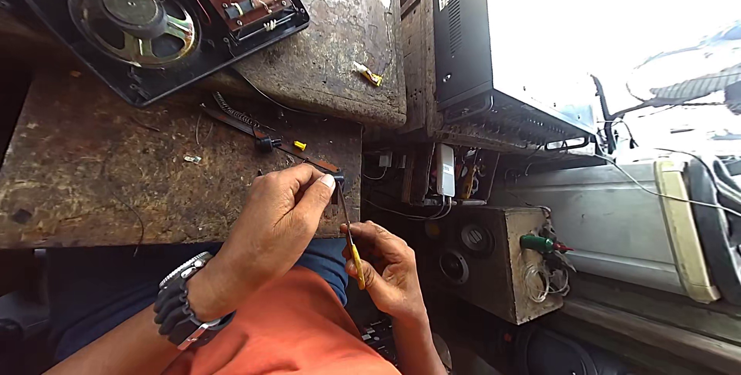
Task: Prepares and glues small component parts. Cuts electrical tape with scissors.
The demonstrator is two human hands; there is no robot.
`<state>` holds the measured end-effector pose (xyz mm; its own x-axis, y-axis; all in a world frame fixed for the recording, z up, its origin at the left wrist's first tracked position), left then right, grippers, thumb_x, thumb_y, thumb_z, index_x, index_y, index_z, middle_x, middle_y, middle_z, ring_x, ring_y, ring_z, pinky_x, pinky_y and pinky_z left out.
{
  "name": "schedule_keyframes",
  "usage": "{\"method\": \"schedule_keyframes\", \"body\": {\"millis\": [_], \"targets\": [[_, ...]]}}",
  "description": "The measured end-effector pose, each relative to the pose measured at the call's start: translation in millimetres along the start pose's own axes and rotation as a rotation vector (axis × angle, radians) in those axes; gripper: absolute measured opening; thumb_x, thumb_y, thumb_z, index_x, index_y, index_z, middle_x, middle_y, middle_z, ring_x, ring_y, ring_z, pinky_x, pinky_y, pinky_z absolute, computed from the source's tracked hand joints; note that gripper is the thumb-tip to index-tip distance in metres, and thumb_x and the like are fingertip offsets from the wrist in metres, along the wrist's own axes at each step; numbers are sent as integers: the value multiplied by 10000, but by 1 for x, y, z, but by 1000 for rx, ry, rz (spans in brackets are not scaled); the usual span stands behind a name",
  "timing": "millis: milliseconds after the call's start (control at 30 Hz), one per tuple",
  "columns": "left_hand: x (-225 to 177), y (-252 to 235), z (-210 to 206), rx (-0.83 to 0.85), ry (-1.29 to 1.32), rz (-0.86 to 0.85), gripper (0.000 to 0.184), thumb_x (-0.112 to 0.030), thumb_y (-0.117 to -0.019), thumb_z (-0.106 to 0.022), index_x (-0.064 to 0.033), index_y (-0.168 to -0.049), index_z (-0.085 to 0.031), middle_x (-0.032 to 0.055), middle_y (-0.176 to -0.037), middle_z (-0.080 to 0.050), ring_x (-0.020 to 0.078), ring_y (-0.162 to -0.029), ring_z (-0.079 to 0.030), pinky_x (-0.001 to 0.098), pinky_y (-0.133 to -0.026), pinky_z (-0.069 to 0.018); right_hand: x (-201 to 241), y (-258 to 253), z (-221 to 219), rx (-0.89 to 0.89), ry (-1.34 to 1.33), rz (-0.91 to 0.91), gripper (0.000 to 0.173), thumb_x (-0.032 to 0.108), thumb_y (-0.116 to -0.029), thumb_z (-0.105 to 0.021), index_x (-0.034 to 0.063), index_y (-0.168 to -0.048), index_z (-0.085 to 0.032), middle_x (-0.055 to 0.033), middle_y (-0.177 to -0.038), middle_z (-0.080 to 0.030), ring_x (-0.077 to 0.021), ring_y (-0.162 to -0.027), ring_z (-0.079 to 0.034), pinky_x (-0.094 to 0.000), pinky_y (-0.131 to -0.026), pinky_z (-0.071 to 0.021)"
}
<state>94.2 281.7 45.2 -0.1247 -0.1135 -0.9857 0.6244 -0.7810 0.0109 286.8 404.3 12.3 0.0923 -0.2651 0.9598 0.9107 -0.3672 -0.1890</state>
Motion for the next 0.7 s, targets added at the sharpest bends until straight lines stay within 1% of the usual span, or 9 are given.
{"method": "schedule_keyframes", "body": {"millis": [100,133,233,300,367,433,500,567,700], "targets": [[-2,0,1,-8,-5,11,346,-309,-1068,-443,-191,-867,-698,-61,-715,-667,83,-638,-661,257,-535,-552,0,0,0,-4,7,4,462,265,-986,-708,-98,-1263,-636,-128,-1093,-685,-63,-827,-640,-197,-684,-560],[-2,0,1,-1,15,31,355,-317,-1069,-444,-187,-864,-703,-53,-731,-682,93,-646,-671,263,-544,-563,0,0,0,-6,6,7,462,263,-986,-708,-99,-1264,-636,-129,-1089,-685,-63,-826,-638,-198,-684,-559],[-2,0,1,31,145,140,381,-321,-1079,-455,-135,-868,-712,8,-769,-714,154,-660,-695,298,-581,-597,2,0,0,-24,-4,26,466,274,-986,-709,-89,-1268,-637,-121,-1089,-684,-63,-824,-643,-199,-689,-567],[-1,0,0,47,212,175,378,-295,-1079,-459,-103,-892,-725,36,-789,-726,174,-673,-703,303,-602,-604,4,0,2,-32,-32,33,465,274,-983,-714,-80,-1275,-640,-116,-1096,-686,-64,-831,-647,-198,-690,-566],[-1,-2,-1,72,239,141,356,-277,-1074,-455,-103,-909,-719,40,-824,-722,171,-718,-702,307,-643,-605,5,0,4,-24,-61,25,467,284,-988,-710,-74,-1278,-639,-112,-1116,-687,-64,-842,-651,-197,-694,-567],[1,-3,-4,78,233,77,327,-279,-1067,-466,-125,-927,-719,19,-828,-694,158,-756,-675,302,-668,-576,3,0,5,-10,-74,22,465,284,-989,-708,-74,-1277,-639,-114,-1133,-690,-61,-848,-655,-196,-695,-569],[2,-6,-5,63,255,42,282,-264,-1062,-495,-124,-970,-722,14,-820,-673,151,-763,-651,289,-673,-549,2,0,4,-1,-83,25,464,284,-989,-708,-71,-1279,-637,-113,-1138,-690,-61,-854,-657,-202,-703,-574],[5,-9,-7,46,320,35,218,-212,-1058,-534,-89,-1022,-710,39,-825,-665,155,-742,-638,280,-657,-544,2,0,4,7,-82,23,465,282,-992,-705,-73,-1283,-633,-114,-1141,-687,-62,-855,-657,-205,-708,-577],[5,-13,-8,46,463,3,96,-70,-1016,-594,-23,-1054,-669,94,-867,-687,172,-731,-677,286,-668,-603,0,2,4,8,-51,13,473,279,-986,-709,-89,-1274,-633,-122,-1127,-687,-57,-836,-646,-200,-695,-566]]}}
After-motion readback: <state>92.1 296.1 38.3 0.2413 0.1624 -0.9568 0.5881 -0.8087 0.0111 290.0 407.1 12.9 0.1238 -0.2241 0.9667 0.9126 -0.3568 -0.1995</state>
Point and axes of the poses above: each hand's wrist, its own y-axis away from the middle knuckle, its own z-axis out of the back of the hand, x = y × z, the point moved 1 cm from there along -y, towards the middle knuckle
